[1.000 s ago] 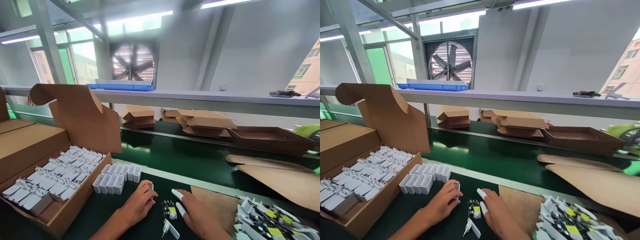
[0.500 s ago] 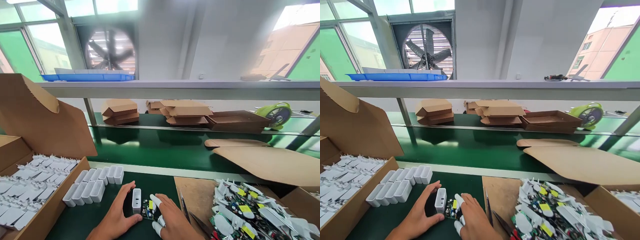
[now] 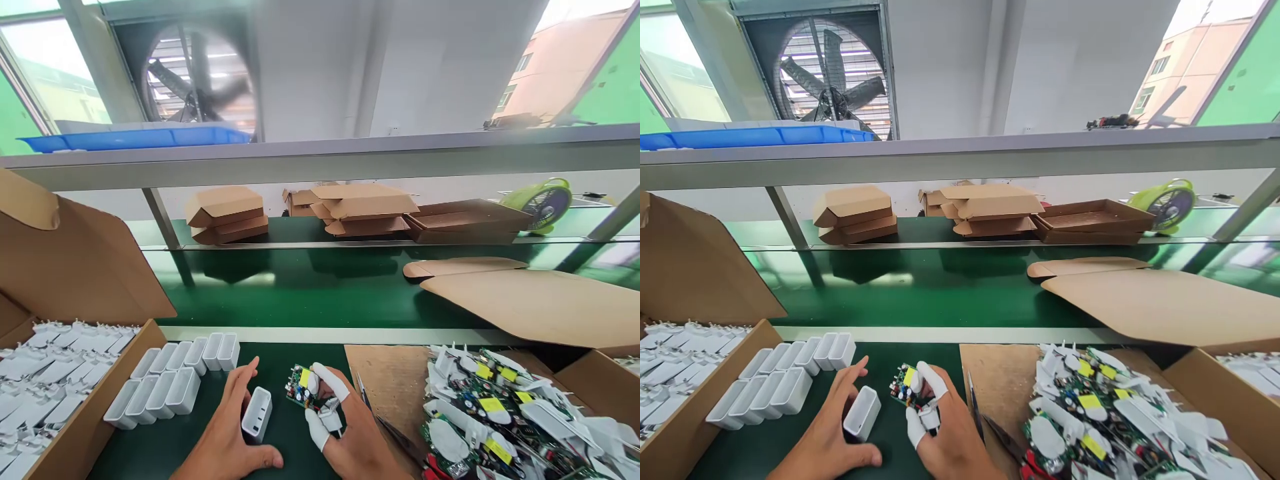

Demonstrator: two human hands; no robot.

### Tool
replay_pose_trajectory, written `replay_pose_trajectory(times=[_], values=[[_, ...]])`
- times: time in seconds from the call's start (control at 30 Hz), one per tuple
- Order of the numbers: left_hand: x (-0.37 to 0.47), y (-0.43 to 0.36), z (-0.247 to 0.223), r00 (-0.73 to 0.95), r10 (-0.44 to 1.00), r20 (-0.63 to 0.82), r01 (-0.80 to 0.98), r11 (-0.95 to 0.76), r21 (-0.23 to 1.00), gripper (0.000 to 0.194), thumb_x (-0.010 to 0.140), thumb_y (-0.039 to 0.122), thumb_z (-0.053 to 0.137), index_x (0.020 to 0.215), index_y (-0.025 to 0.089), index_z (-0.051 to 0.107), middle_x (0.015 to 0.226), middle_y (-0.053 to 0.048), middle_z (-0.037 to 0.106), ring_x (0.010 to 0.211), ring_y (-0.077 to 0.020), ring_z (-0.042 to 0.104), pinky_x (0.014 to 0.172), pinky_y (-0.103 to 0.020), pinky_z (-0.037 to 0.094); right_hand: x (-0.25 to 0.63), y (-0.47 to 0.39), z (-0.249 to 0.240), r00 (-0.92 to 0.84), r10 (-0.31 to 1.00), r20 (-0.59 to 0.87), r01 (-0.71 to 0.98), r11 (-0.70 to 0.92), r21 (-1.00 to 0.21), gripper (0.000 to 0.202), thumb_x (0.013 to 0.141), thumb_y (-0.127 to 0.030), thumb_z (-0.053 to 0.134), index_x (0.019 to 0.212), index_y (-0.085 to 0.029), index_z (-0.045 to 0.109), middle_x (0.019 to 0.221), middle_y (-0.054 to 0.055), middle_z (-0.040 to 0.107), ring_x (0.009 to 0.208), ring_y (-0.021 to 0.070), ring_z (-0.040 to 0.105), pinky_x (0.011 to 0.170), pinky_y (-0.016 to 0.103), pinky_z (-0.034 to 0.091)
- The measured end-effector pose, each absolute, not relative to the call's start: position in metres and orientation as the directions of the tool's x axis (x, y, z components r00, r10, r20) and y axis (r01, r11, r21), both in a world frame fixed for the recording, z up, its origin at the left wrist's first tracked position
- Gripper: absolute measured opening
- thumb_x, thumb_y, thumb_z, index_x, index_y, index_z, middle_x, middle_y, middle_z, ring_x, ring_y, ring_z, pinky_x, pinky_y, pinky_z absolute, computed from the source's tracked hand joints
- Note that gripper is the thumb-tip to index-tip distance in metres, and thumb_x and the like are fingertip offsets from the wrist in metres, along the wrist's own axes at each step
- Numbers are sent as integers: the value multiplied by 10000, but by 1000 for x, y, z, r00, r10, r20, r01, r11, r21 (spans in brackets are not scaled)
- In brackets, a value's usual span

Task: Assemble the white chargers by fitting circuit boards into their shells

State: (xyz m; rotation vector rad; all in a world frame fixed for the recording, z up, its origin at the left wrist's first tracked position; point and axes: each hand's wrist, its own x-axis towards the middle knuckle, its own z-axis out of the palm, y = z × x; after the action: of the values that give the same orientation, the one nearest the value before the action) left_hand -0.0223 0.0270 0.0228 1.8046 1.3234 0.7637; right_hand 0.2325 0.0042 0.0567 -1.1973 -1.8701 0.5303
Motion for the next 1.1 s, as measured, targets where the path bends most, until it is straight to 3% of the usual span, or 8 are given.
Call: replay_pose_trajectory(times=[0.1,0.17,0.3,0.4,0.53,0.8,0.93,1.1], values=[[-23,25,29,386,920,-70,482,-136,865,942,673,260,919,1512,293,492,1431,-102,605,1095,-296,659,994,-426,551,229,-1,57,-246,863,441,471,504,-724,570,898,-115,524,1440,-274,447,1321,109,628,916,178,731,760,256,631],[-21,25,28,395,917,-60,483,-152,862,766,721,238,876,1431,268,589,1342,-98,676,1144,-324,656,1013,-440,543,226,-4,56,-320,801,506,445,598,-666,633,861,-108,554,1461,-278,446,1346,115,628,1022,218,728,821,279,635],[-15,23,23,420,875,242,443,-430,787,814,847,198,774,1574,325,431,1373,-102,649,1232,-321,580,1082,-496,493,222,-5,46,-417,662,622,531,733,-424,767,806,-62,544,1538,-218,377,1373,161,633,1208,298,667,1016,396,582],[-15,23,18,431,830,355,397,-528,751,833,927,156,672,1633,364,283,1368,-104,628,1270,-304,552,1074,-486,508,221,-4,39,-458,694,555,588,705,-397,832,749,-79,539,1556,-174,361,1362,168,654,1165,309,683,1014,421,582],[-17,23,14,428,825,368,400,-538,742,807,950,120,615,1626,377,257,1420,-108,580,1330,-303,520,1085,-479,516,219,-5,40,-476,729,492,601,678,-423,884,699,-96,534,1564,-158,365,1341,168,669,1111,312,695,962,432,600],[-18,23,14,484,782,392,430,-603,672,673,988,115,570,1580,333,334,1440,-119,567,1347,-319,473,1082,-484,515,216,-5,46,-532,728,433,624,682,-381,877,700,-92,523,1563,-98,368,1362,199,658,1211,340,648,1008,460,564],[-17,22,18,505,768,395,439,-622,648,655,973,79,557,1558,307,372,1423,-116,588,1330,-314,478,1081,-479,517,214,-5,43,-547,744,383,636,667,-388,915,628,-109,530,1533,-61,409,1360,214,660,1200,356,645,1013,479,559],[-16,21,20,518,770,374,430,-612,664,658,969,65,554,1555,307,376,1433,-115,580,1329,-315,468,1095,-499,502,216,-4,42,-567,724,393,628,688,-362,851,627,-117,545,1473,-50,487,1363,230,649,1163,353,653,988,469,571]])
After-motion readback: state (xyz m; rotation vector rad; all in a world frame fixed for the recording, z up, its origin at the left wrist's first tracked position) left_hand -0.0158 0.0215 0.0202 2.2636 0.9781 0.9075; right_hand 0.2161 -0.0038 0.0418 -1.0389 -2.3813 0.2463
